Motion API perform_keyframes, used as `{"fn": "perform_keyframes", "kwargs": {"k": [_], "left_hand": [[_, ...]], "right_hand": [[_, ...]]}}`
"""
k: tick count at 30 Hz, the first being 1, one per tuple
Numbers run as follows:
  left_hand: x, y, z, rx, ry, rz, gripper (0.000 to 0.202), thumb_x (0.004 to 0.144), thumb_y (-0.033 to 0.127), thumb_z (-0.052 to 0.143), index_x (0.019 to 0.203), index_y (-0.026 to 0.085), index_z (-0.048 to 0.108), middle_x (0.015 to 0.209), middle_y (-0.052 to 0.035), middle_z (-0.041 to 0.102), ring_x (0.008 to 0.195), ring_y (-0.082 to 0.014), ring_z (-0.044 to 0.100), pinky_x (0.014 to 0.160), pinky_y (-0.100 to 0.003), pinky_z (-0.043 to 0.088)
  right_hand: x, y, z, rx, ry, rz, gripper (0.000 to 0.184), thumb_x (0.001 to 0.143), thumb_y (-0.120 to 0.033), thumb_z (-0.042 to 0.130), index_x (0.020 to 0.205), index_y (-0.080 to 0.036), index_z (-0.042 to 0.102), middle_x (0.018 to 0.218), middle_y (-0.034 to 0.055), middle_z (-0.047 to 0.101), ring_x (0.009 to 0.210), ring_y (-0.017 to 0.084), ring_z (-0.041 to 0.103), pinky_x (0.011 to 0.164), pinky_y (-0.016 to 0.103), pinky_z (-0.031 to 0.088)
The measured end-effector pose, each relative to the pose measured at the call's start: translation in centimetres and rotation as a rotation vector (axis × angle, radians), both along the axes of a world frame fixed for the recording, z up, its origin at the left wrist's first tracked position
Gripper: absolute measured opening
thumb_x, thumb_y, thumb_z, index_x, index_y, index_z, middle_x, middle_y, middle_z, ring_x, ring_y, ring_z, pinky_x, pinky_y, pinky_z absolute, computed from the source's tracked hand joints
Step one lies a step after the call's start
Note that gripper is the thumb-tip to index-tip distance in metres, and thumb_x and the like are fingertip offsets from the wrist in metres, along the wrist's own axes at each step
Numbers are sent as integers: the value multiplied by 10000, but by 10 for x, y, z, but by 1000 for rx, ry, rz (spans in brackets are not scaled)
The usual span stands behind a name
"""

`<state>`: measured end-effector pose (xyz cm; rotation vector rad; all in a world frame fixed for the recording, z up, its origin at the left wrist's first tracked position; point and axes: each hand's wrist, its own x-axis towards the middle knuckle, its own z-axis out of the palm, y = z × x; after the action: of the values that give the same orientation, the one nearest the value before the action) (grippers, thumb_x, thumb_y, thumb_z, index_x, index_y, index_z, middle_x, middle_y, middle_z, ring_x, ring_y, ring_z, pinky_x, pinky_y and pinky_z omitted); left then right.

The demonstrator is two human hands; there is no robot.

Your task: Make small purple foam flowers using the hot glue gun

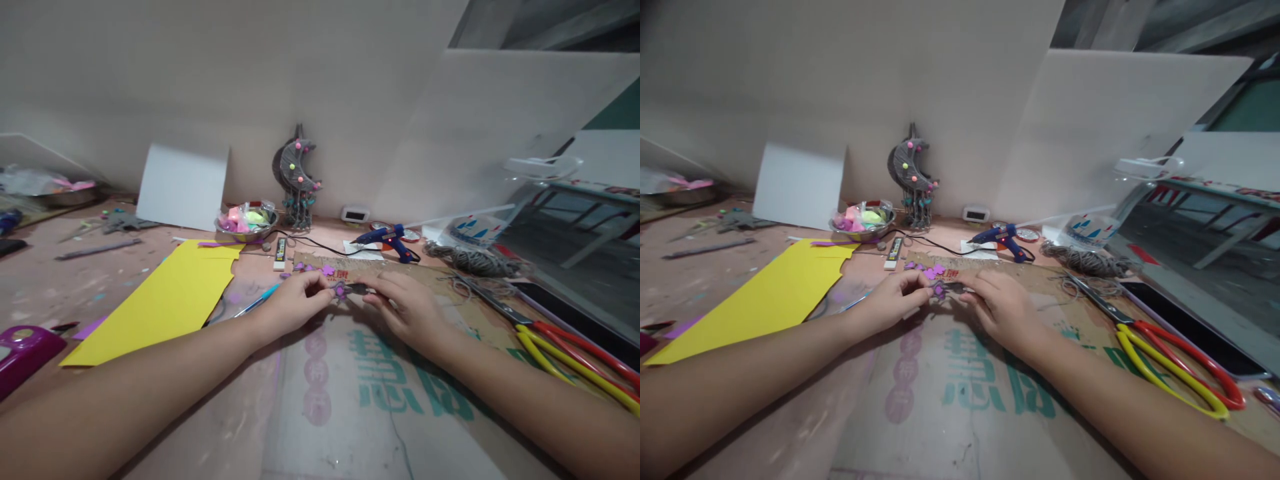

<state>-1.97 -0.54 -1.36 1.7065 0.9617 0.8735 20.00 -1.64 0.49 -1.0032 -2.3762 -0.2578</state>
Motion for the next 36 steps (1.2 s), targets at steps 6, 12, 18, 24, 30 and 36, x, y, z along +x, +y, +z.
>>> {"fn": "perform_keyframes", "kwargs": {"k": [6, 12, 18, 24, 30, 36], "left_hand": [[-1, -1, 4, 65, 31, 14, 166, 794, 301, 486, 691, 172, 493, 602, 43, 486, 545, -87, 465, 509, -190, 357], [0, -2, 3, 10, 12, -7, 161, 792, 316, 487, 710, 178, 492, 544, 52, 473, 474, -83, 445, 456, -188, 341], [0, -2, 3, 10, -3, -38, 184, 807, 347, 482, 748, 177, 520, 533, 53, 480, 462, -85, 448, 457, -190, 352], [-1, -3, 3, 115, 66, -38, 207, 805, 324, 497, 769, 150, 604, 651, 11, 584, 558, -93, 501, 530, -194, 388], [0, -4, 7, 83, 21, -48, 261, 806, 297, 506, 996, 175, 637, 916, -32, 673, 792, -144, 594, 686, -229, 453], [1, -3, 4, 50, 24, -34, 233, 797, 372, 536, 794, 150, 610, 655, 11, 595, 548, -87, 499, 528, -193, 388]], "right_hand": [[-2, -3, -1, -30, -14, -18, 264, 894, -278, 446, 1071, -154, 597, 791, 76, 615, 738, 195, 551, 664, 311, 430], [-14, -10, 5, -269, 274, -99, 263, 852, -322, 499, 1049, -173, 590, 880, 73, 669, 716, 185, 607, 616, 289, 473], [-22, -10, 10, -614, 449, -160, 240, 810, -361, 525, 834, -172, 669, 725, 23, 685, 612, 155, 610, 533, 235, 462], [-22, -8, 7, -732, 508, -157, 273, 788, -399, 542, 719, -155, 641, 583, -8, 599, 496, 111, 515, 453, 209, 397], [-24, -10, 4, -832, 556, -124, 283, 798, -418, 527, 760, -153, 620, 572, -16, 559, 463, 97, 484, 425, 205, 401], [-24, -10, 4, -734, 504, -95, 268, 818, -393, 512, 766, -160, 632, 640, 4, 604, 551, 119, 536, 487, 216, 421]]}}
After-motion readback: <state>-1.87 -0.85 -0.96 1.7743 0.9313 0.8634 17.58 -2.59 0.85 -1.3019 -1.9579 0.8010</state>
